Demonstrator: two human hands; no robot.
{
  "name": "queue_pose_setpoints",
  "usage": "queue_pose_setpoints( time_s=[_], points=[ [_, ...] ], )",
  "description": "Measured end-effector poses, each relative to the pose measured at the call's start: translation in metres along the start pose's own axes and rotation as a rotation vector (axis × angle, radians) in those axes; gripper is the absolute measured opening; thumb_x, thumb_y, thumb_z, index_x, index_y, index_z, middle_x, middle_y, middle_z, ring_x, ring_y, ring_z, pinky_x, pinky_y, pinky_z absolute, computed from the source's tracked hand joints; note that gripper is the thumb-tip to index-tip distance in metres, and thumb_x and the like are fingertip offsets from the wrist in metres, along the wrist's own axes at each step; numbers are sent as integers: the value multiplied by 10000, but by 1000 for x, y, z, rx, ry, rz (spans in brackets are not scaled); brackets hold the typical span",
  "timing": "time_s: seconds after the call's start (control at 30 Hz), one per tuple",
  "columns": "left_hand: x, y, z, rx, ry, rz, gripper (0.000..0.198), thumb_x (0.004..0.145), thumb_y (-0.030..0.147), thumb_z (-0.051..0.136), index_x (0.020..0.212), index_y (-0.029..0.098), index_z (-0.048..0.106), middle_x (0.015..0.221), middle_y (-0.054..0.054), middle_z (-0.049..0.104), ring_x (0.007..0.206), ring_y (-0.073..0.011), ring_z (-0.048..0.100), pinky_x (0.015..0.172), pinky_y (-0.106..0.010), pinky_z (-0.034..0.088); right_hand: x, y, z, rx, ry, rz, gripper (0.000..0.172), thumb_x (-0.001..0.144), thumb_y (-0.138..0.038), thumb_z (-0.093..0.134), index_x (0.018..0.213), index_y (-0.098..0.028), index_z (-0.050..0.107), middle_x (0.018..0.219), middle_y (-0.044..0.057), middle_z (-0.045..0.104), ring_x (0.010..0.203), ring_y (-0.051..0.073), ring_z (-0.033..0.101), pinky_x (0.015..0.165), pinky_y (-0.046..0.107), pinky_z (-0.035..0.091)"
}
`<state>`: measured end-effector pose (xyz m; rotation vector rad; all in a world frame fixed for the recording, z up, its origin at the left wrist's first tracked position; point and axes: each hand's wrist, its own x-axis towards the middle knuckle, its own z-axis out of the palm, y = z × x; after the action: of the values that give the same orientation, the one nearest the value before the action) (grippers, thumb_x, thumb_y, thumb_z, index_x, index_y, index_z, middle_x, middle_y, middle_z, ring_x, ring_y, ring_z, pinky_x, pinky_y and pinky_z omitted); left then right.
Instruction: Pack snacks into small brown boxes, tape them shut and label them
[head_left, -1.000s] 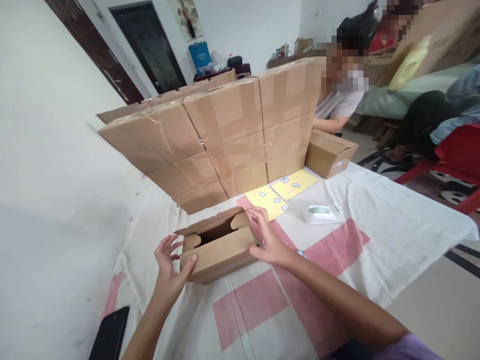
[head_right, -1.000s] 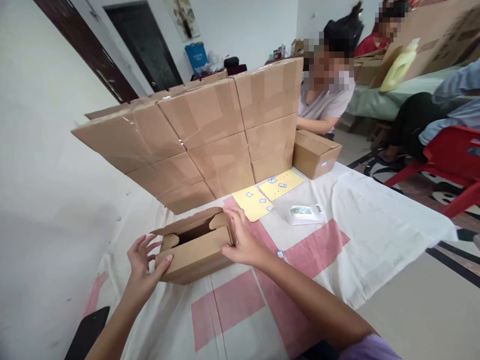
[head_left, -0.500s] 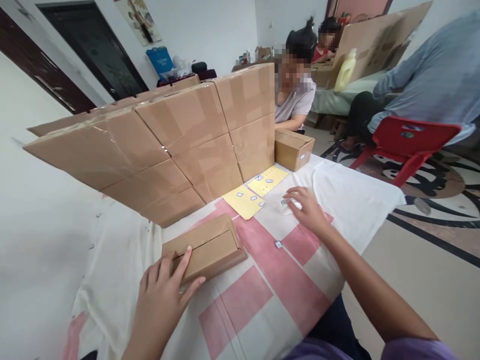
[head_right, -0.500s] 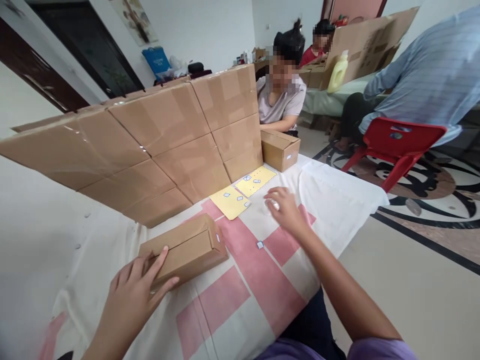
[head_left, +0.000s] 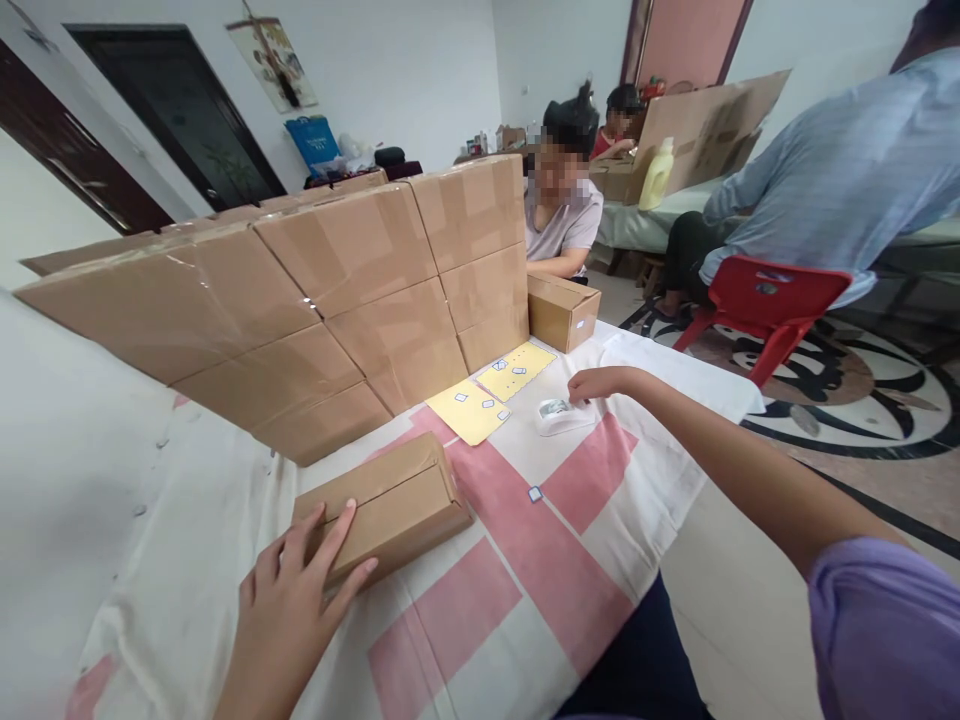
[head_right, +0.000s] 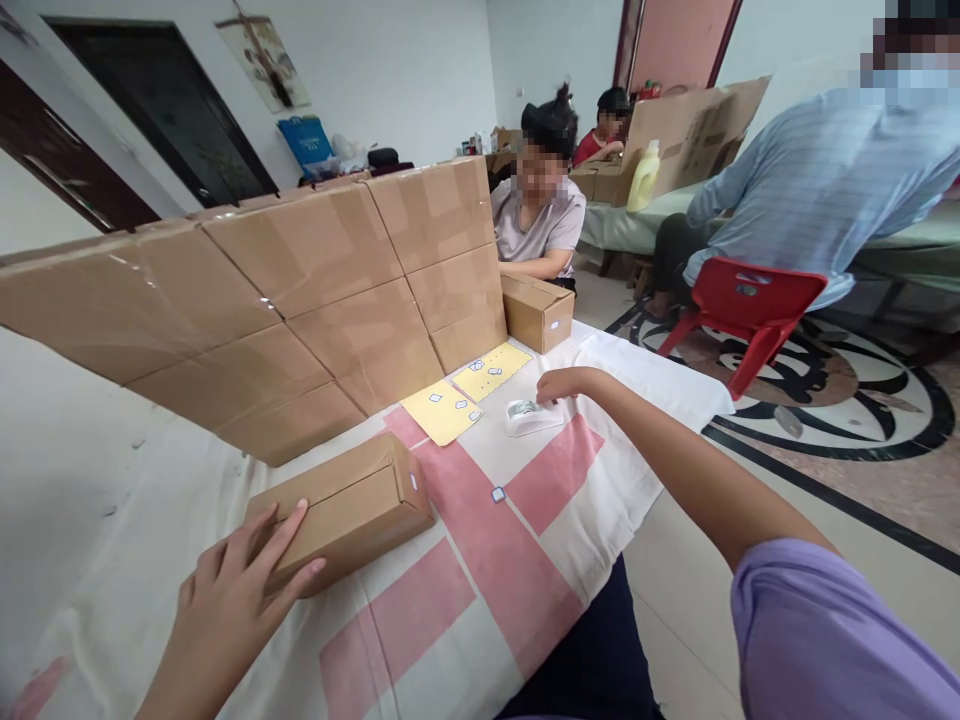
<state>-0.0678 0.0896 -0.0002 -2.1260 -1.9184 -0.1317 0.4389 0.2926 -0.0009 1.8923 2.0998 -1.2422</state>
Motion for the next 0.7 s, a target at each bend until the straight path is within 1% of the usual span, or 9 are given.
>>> queue_pose_setpoints(
  time_s=[0.07,0.17,0.23,0.3,0.4,0.47,0.57,0.63,0.7],
  points=[
    [-1,2,0,-17,-5,-18,583,978,559,399,1512,340,478,1500,-99,489,1236,-349,479,981,-507,435,-2,0,0,34,-41,11,204,705,-299,712,672,-184,547,650,6,504,579,133,414,532,270,302],
    [0,3,-2,-28,-33,-21,581,986,566,379,1513,341,475,1500,-102,486,1242,-354,474,956,-504,452,-7,1,2,109,-61,-5,283,719,-356,719,653,-192,498,623,-13,454,563,117,388,500,256,289],
    [1,3,-3,-25,-36,-28,583,990,565,372,1513,330,478,1491,-106,491,1242,-357,475,949,-504,461,-10,5,3,173,-49,-15,319,727,-387,708,639,-194,469,631,-8,460,565,112,394,490,251,303],
    [2,4,-5,-20,-40,-32,588,993,567,361,1517,325,471,1494,-105,488,1245,-358,476,938,-502,473,-12,12,3,245,-21,-26,323,735,-411,687,649,-195,461,668,8,498,588,118,439,495,246,344],
    [2,6,-7,-9,-49,-38,596,998,573,340,1523,319,463,1499,-108,481,1243,-357,478,918,-504,490,-14,25,8,484,18,-58,298,696,-384,723,673,-188,499,708,28,556,617,129,506,508,246,404],
    [2,7,-7,-3,-52,-35,603,998,575,337,1524,307,462,1493,-120,483,1235,-358,477,906,-512,501,-13,35,13,653,31,-85,290,664,-350,756,656,-180,522,654,19,549,571,124,501,503,254,426],
    [2,7,-5,7,-37,-33,606,989,581,358,1519,312,470,1477,-124,498,1208,-365,482,870,-522,520,-12,48,24,804,33,-146,300,689,-354,745,622,-182,508,555,-15,487,495,116,490,512,269,446],
    [3,6,-2,4,-17,-32,596,983,571,378,1507,312,490,1485,-122,495,1191,-378,488,857,-534,525,-11,56,29,914,20,-205,298,707,-347,745,623,-179,513,555,-16,495,490,121,521,525,270,459],
    [3,3,1,-44,5,-25,583,972,539,418,1507,320,488,1497,-120,489,1207,-390,489,893,-563,513,-9,63,34,1017,6,-257,284,707,-326,760,626,-169,538,581,-3,532,508,126,551,541,267,479]
  ],
)
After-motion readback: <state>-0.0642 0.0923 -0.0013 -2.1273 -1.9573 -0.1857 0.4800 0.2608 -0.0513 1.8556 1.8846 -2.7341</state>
